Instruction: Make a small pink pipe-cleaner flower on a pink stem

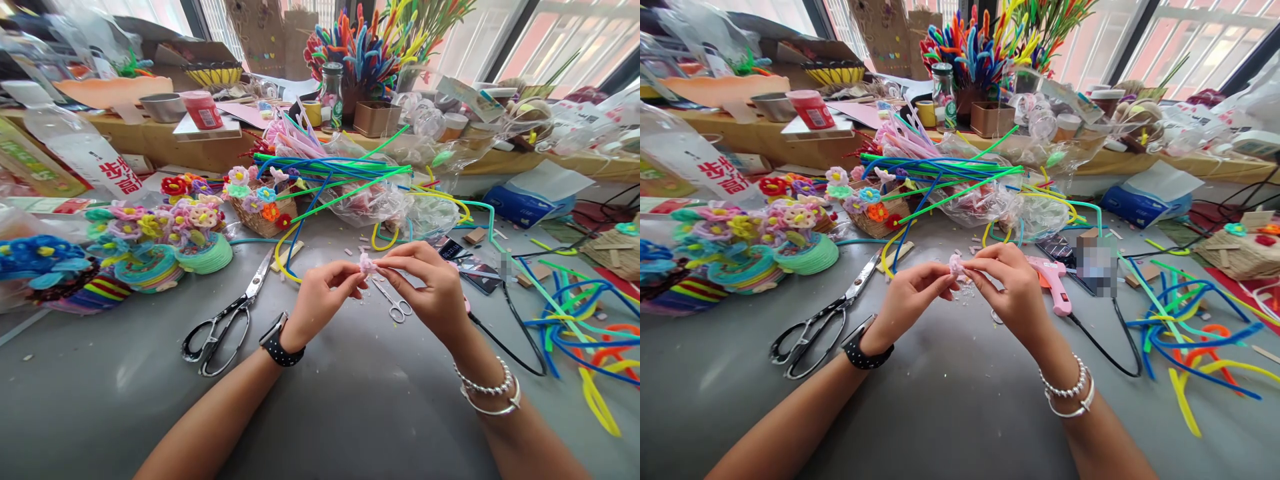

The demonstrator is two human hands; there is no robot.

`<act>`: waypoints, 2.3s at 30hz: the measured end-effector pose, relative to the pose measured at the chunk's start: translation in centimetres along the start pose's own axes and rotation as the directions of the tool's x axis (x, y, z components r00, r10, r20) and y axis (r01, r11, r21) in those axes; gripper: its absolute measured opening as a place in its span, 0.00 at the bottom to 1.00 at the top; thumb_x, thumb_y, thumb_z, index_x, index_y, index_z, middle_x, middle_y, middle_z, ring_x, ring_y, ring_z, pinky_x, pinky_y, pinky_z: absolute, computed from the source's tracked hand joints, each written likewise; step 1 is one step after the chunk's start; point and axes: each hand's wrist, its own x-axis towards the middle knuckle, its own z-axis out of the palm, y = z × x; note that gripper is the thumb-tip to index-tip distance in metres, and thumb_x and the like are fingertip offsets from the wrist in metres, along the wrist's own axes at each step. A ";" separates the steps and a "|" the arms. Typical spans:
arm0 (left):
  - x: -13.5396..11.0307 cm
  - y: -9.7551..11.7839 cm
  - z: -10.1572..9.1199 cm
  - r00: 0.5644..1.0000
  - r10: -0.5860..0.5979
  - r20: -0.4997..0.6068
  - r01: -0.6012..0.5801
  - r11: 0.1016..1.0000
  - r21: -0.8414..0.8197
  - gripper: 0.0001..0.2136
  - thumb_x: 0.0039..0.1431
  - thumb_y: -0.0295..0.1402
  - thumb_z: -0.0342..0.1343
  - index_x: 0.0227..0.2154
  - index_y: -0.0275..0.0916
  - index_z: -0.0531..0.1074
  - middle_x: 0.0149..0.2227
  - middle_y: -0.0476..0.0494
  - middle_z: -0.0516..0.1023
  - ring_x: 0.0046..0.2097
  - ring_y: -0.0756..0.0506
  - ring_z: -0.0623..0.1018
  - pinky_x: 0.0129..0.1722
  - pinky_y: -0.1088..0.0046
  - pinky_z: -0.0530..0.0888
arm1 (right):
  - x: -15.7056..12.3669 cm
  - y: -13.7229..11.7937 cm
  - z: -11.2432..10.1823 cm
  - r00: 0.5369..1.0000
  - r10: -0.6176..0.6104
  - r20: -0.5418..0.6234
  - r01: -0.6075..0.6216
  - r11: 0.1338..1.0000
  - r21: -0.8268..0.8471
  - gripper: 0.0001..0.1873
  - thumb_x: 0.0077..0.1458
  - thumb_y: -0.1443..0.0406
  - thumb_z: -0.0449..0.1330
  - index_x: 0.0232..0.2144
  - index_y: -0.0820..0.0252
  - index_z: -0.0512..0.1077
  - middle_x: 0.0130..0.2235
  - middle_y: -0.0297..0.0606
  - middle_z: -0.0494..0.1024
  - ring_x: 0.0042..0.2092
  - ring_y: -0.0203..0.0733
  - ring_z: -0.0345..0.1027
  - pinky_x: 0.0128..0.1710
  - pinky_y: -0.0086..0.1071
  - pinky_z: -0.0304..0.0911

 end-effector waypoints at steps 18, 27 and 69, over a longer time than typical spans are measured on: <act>-0.3 0.2 0.2 0.999 0.017 0.046 -0.019 0.999 0.027 0.08 0.51 0.35 0.53 0.26 0.35 0.69 0.25 0.46 0.73 0.25 0.52 0.73 0.28 0.76 0.71 | -0.5 -0.3 0.9 0.984 -0.139 -0.113 0.118 0.978 -0.172 0.05 0.49 0.71 0.57 0.30 0.58 0.70 0.27 0.36 0.70 0.31 0.39 0.64 0.31 0.35 0.63; -0.6 0.2 0.6 0.994 0.099 -0.041 -0.092 0.987 0.134 0.07 0.52 0.34 0.51 0.26 0.35 0.69 0.25 0.47 0.74 0.27 0.51 0.75 0.29 0.77 0.71 | -0.7 -0.3 1.2 0.968 -0.211 -0.138 0.181 0.962 -0.204 0.08 0.47 0.72 0.58 0.32 0.58 0.70 0.29 0.37 0.72 0.33 0.40 0.65 0.33 0.35 0.63; 0.1 0.0 0.2 0.959 -0.245 0.143 0.283 0.873 -0.396 0.10 0.50 0.36 0.54 0.32 0.36 0.73 0.32 0.45 0.77 0.30 0.52 0.74 0.36 0.74 0.69 | -0.6 0.1 1.2 0.989 0.007 -0.144 -0.011 1.000 -0.024 0.05 0.49 0.70 0.58 0.31 0.58 0.71 0.32 0.37 0.70 0.37 0.39 0.65 0.38 0.36 0.63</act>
